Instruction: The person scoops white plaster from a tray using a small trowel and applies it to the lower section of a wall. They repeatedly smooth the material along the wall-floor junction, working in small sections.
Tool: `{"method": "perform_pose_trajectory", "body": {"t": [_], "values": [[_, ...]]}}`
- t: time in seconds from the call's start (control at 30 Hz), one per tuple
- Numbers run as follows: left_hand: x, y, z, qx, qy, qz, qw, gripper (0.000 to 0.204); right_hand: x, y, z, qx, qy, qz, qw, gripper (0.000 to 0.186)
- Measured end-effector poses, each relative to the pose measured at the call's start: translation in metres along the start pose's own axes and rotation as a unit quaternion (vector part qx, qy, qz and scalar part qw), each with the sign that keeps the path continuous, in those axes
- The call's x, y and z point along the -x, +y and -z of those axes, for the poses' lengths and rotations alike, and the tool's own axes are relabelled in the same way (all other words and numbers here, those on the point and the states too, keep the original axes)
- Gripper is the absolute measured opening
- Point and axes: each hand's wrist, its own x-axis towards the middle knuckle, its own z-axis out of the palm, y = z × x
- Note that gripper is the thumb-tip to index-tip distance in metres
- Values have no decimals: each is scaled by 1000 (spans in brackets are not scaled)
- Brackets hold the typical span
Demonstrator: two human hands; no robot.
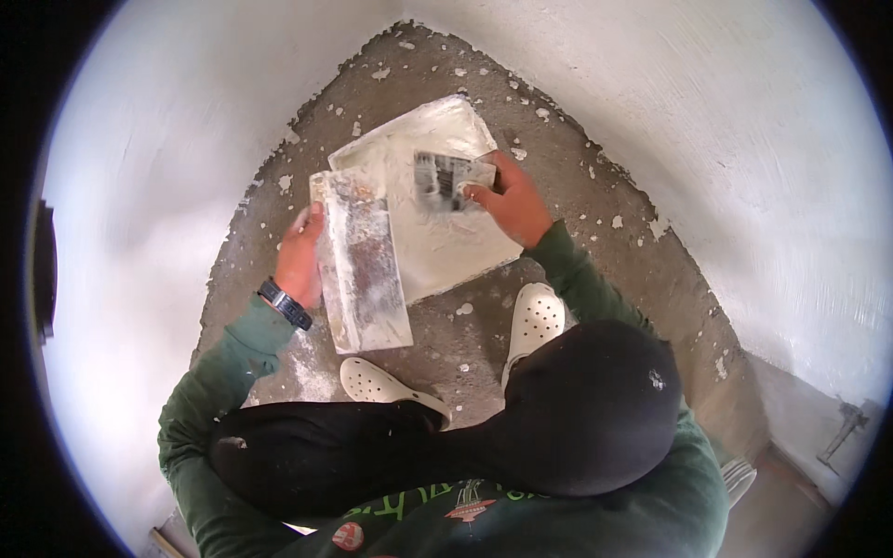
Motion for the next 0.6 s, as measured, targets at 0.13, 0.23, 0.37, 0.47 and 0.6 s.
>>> {"method": "perform_pose_trajectory", "body": {"t": [0.13, 0.23, 0.37, 0.47, 0.6], "values": [[-11, 0, 45, -56, 61, -33, 996, 53, 1, 4, 2, 493, 44, 297, 817, 29], [0, 10, 69, -57, 83, -40, 994, 55, 0, 8, -20, 562, 51, 361, 742, 27], [8, -3, 145, 36, 97, -62, 993, 55, -17, 15, -66, 611, 45, 368, 700, 20], [28, -10, 203, 54, 103, -56, 992, 52, -24, 15, -118, 634, 25, 345, 692, 19], [56, -8, 299, 53, 52, -62, 995, 48, -24, 5, -213, 597, 4, 166, 785, 25]]}}
